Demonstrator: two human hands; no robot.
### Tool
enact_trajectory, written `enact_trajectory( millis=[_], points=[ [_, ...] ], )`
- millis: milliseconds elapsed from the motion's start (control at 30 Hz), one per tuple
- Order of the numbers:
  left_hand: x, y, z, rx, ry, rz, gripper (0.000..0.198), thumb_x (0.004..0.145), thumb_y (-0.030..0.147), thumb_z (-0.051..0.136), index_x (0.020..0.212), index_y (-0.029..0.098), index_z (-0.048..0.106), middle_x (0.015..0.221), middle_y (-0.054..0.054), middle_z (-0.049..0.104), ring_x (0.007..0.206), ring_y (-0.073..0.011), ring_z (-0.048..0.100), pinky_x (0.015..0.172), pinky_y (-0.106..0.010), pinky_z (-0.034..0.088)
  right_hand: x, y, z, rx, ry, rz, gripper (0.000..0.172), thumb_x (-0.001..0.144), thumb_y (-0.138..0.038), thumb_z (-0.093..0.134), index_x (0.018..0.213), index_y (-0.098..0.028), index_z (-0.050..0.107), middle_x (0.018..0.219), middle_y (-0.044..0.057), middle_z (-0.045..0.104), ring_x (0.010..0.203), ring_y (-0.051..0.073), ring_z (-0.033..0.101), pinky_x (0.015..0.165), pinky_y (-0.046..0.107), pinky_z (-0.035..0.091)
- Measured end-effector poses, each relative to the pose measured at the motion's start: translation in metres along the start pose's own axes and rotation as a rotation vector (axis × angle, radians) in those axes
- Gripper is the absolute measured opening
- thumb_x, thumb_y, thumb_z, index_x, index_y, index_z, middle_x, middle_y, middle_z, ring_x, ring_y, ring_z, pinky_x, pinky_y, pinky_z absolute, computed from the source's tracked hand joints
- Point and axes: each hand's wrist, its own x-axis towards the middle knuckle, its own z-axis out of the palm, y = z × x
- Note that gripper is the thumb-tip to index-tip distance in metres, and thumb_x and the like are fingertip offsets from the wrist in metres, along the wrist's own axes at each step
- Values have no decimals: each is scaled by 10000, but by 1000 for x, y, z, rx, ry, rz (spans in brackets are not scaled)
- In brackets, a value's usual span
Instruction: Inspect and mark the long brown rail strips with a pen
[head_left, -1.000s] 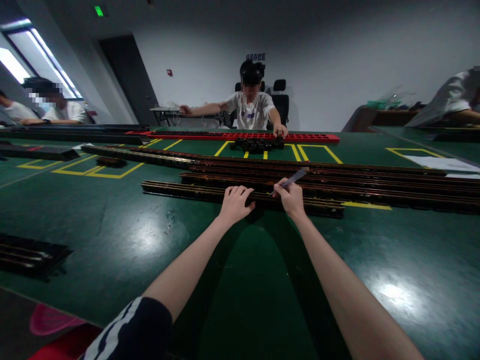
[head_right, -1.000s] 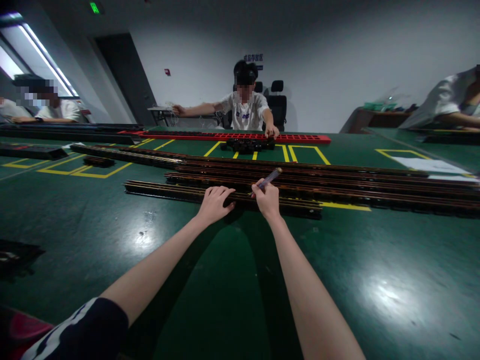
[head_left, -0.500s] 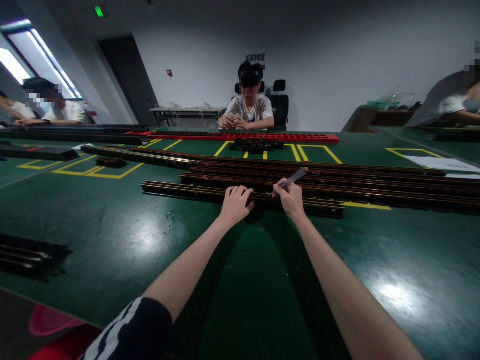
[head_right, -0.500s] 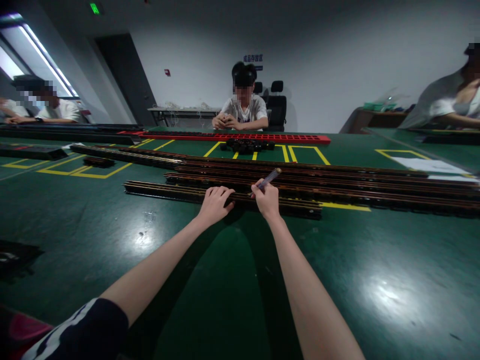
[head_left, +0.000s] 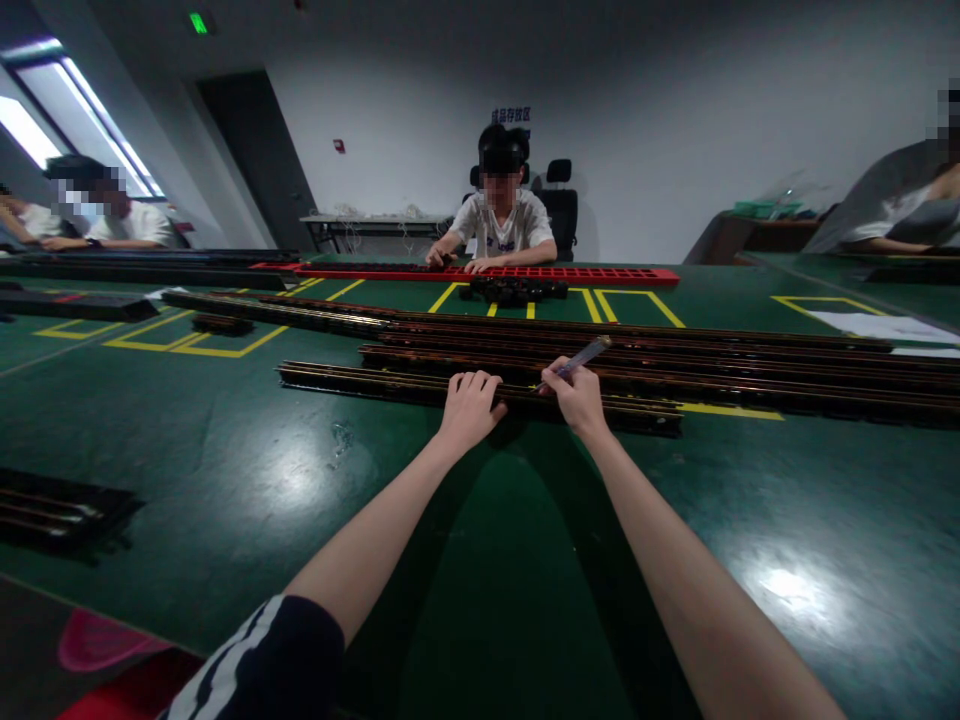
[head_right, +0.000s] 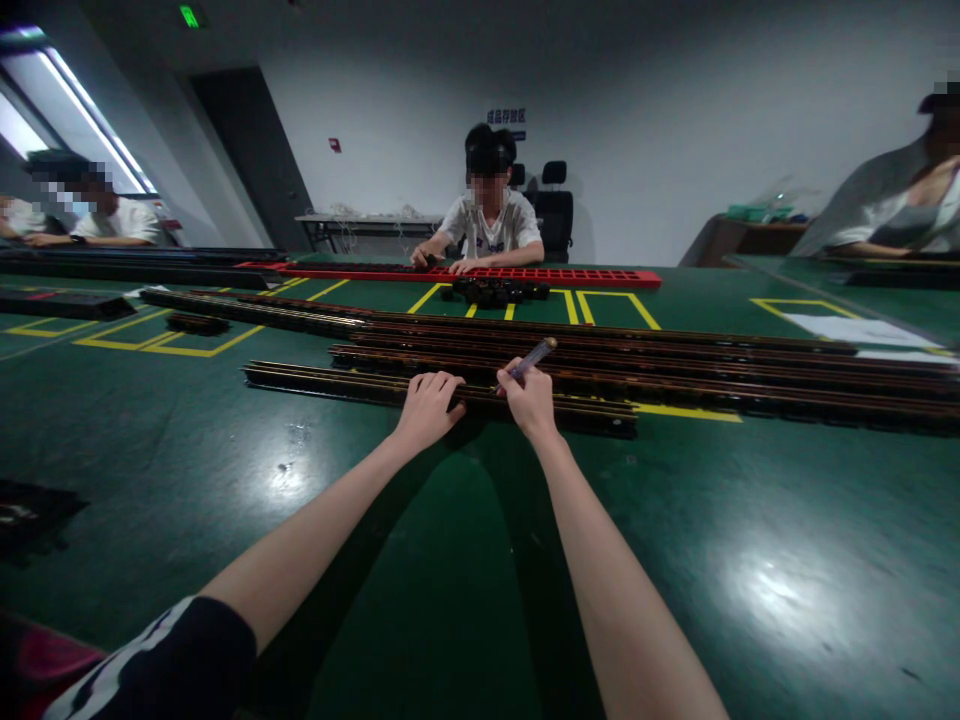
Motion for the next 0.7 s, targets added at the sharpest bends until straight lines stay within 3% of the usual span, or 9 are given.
enact_trajectory(
  millis=[700],
  points=[
    [0, 1, -2, -17, -26, 5, 304, 883, 265, 488, 1164, 185, 574, 1148, -91, 632, 1095, -256, 545, 1012, -437, 345, -2, 4, -1, -36, 47, -11, 193, 755, -338, 515, 605, -221, 547, 516, 4, 608, 530, 186, 597, 629, 307, 446]
  ],
)
